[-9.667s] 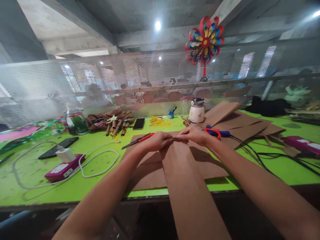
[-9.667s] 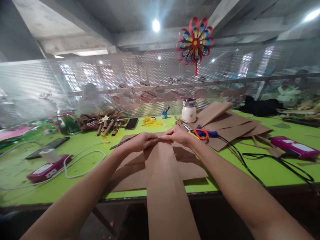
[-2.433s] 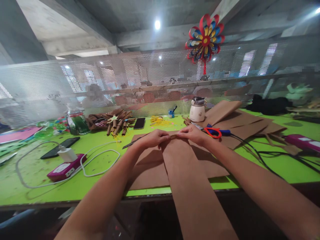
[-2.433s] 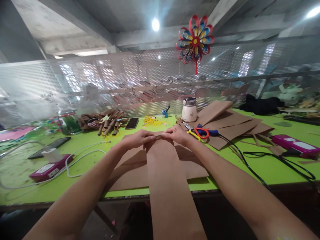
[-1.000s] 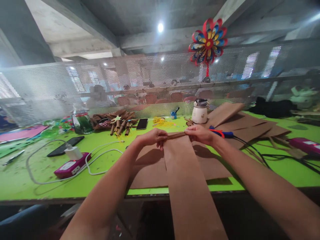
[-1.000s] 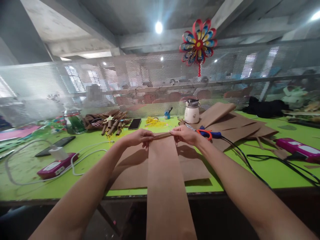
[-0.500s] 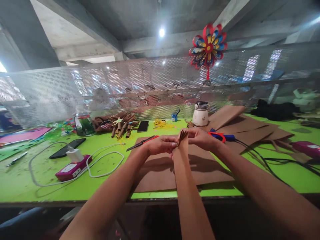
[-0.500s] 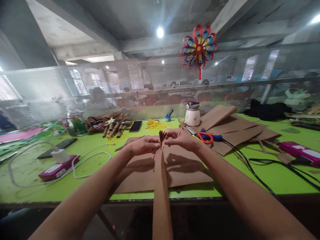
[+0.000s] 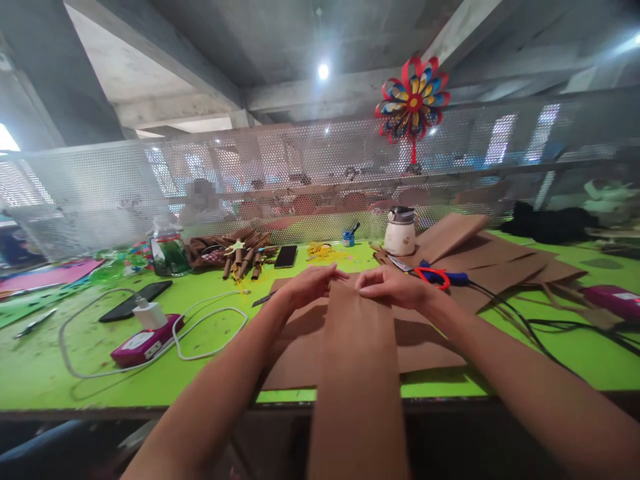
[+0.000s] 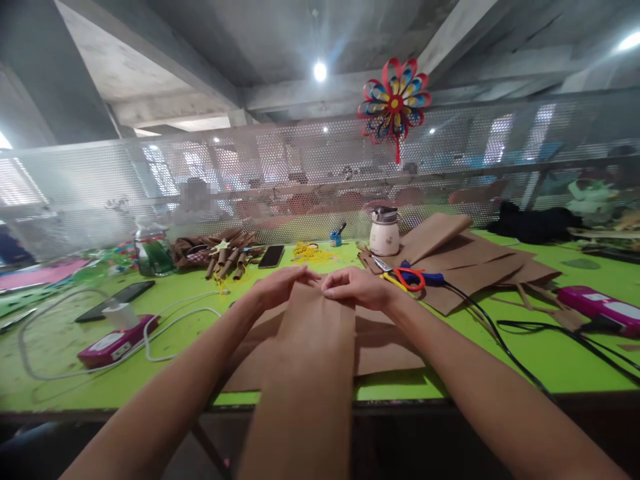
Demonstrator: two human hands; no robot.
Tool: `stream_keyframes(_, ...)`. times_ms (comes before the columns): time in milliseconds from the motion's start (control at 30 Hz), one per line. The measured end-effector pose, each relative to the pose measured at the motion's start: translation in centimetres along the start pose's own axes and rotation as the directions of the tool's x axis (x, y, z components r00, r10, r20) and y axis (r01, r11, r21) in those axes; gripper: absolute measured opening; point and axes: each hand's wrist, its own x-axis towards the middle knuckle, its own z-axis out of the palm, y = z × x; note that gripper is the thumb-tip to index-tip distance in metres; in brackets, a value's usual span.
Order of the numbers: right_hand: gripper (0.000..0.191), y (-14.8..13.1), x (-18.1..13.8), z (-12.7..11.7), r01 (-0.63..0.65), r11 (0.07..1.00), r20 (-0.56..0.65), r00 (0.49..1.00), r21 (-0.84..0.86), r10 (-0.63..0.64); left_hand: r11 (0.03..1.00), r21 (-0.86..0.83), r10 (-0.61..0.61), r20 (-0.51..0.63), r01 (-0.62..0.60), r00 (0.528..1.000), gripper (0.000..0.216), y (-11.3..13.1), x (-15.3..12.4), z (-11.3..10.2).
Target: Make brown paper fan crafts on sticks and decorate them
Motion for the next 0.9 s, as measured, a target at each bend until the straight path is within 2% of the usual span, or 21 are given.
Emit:
stream_keyframes(100,0.022,0.7,0.3,-0.3,-0.031,0.991,0.018,0.999,-0.132,0.034,0.998,-0.059,0.010,0.065,-0.006,0.998,0.052,0.2,0.1,0.2)
stream_keyframes(267,0.024,1.7,1.1,-0.2,-0.016,0.921,-0.106,0.994,-0.390,-0.028,0.960,0.278,0.024,0.032,-0.032,0.999,0.031,0.3,0.1,0.8)
stream_keyframes(367,0.025,1.7,1.2,-0.3,-0.008,0.860,-0.122,0.991,-0.510,-0.063,0.929,0.368,0.020,0.030,-0.029,0.999,0.026,0.3,0.1,0.7)
stream_keyframes(533,0.028,2.0,1.0,-1.0,-0.013,0.818,-0.093,0.994,-0.575,-0.050,0.892,0.449,0.054,0.021,-0.058,0.998,0.019,0.4,0.0,0.3)
stream_keyframes(900,0.024,2.9,1.7,-0.5,0.144,0.633,-0.020,0.970,-0.761,-0.244,0.783,0.618,0.045,0.056,-0.070,0.997,0.022,-0.5,0.1,-0.5)
